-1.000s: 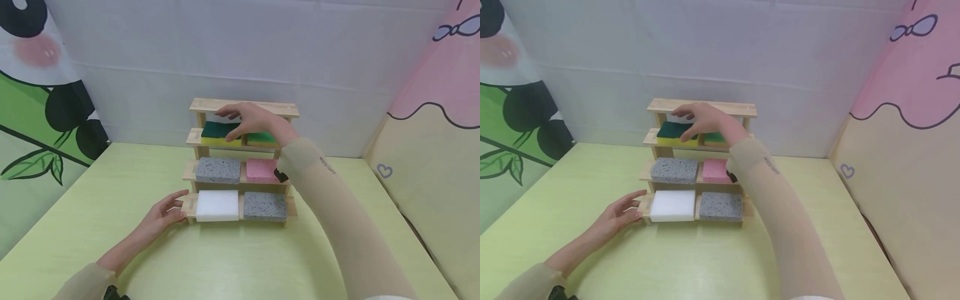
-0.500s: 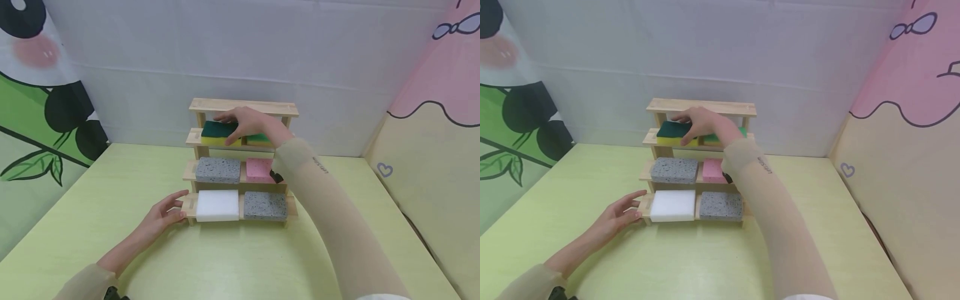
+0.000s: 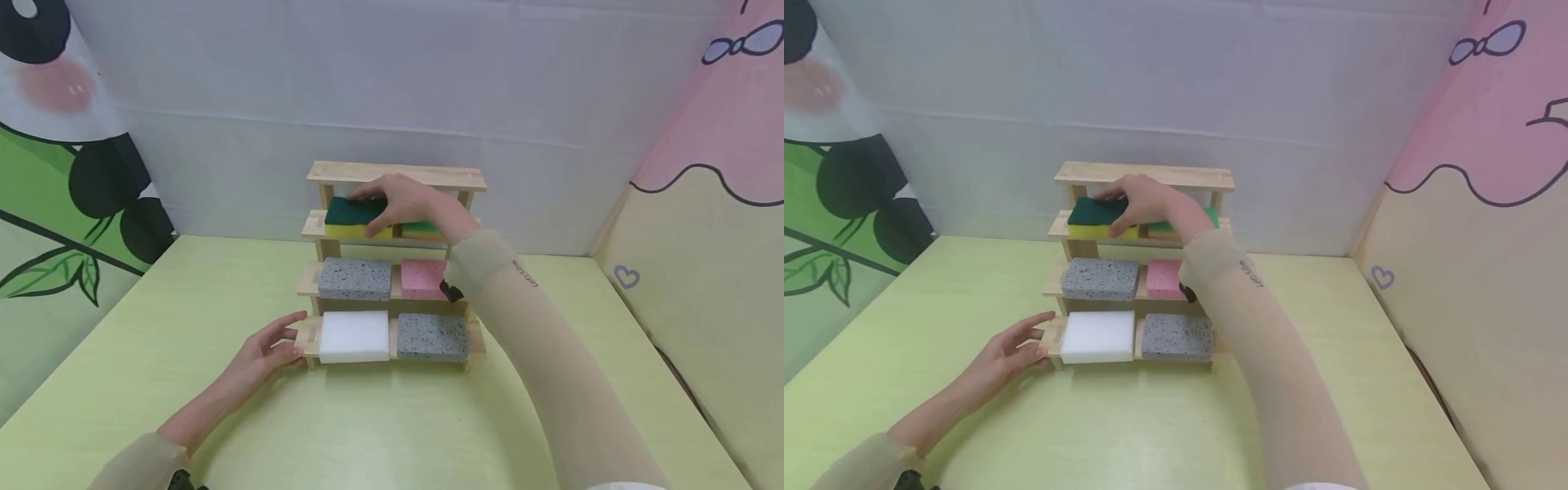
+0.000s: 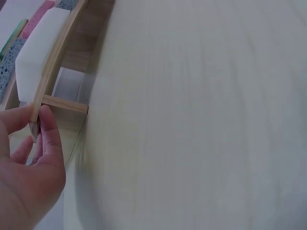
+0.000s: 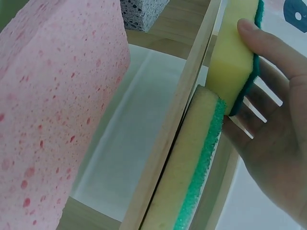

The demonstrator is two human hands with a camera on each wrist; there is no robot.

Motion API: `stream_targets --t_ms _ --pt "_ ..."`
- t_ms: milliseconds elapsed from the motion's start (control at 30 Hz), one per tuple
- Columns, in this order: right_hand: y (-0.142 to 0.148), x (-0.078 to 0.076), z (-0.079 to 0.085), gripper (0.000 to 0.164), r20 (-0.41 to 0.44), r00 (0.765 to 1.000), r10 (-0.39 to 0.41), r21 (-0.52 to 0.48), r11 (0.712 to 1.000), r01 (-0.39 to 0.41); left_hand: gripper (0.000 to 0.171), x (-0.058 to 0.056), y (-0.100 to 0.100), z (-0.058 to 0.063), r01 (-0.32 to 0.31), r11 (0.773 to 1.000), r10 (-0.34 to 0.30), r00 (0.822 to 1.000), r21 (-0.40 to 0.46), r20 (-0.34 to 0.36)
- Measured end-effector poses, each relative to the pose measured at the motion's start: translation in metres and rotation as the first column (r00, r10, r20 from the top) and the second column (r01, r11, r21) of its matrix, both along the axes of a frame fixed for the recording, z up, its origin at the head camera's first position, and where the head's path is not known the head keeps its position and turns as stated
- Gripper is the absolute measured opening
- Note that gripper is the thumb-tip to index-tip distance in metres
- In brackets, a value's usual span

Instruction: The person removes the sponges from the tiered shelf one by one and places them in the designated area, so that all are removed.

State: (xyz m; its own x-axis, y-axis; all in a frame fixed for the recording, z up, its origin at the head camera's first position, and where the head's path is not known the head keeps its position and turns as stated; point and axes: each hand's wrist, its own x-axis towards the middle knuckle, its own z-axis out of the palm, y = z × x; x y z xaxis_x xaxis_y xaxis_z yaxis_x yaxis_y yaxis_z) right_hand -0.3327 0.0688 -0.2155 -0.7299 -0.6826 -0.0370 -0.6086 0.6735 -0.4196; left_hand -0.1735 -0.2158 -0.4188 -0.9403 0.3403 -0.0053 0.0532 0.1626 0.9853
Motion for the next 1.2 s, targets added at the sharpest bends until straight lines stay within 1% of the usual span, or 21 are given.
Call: stream_targets --t_ms 200,467,633,733,833,933,1067,1200 --pt "0.004 0.004 0.002 0.070 -0.011 1.000 0.017 -0.019 1.000 -0.017 0.065 -0.001 -0.001 0.000 0.001 1.000 -0.001 1.000 0.003 0.000" --pt "0.014 0.009 0.009 0.067 -0.062 0.998 0.012 -0.054 0.998 -0.016 0.066 -0.003 -0.003 0.003 0.005 1.000 -0.005 1.000 -0.010 0.002" --pt "0.027 0.017 0.012 0.066 -0.110 0.994 -0.004 -0.070 0.998 -0.003 0.067 -0.004 -0.004 0.002 0.009 1.000 -0.009 1.000 -0.007 0.006" --pt "0.036 0.021 0.015 0.065 -0.115 0.993 -0.011 -0.113 0.994 -0.002 0.067 -0.004 -0.004 0.003 0.010 1.000 -0.009 1.000 -0.010 0.008" --pt "0.045 0.022 0.017 0.064 -0.124 0.992 0.001 -0.155 0.988 -0.020 0.067 -0.003 -0.004 0.004 0.008 1.000 -0.008 1.000 -0.016 0.013" --pt "0.054 0.023 0.018 0.064 -0.150 0.989 -0.003 -0.164 0.986 -0.022 0.068 -0.003 -0.004 0.005 0.008 1.000 -0.007 1.000 -0.026 0.021" --pt "0.065 0.025 0.020 0.065 -0.159 0.985 -0.072 -0.154 0.987 0.047 0.068 -0.004 -0.003 0.006 0.006 0.999 -0.005 1.000 -0.041 0.030" --pt "0.075 0.027 0.021 0.065 -0.134 0.984 -0.119 -0.185 0.978 0.093 0.068 -0.004 -0.004 0.004 0.003 0.999 -0.001 1.000 -0.042 0.031"
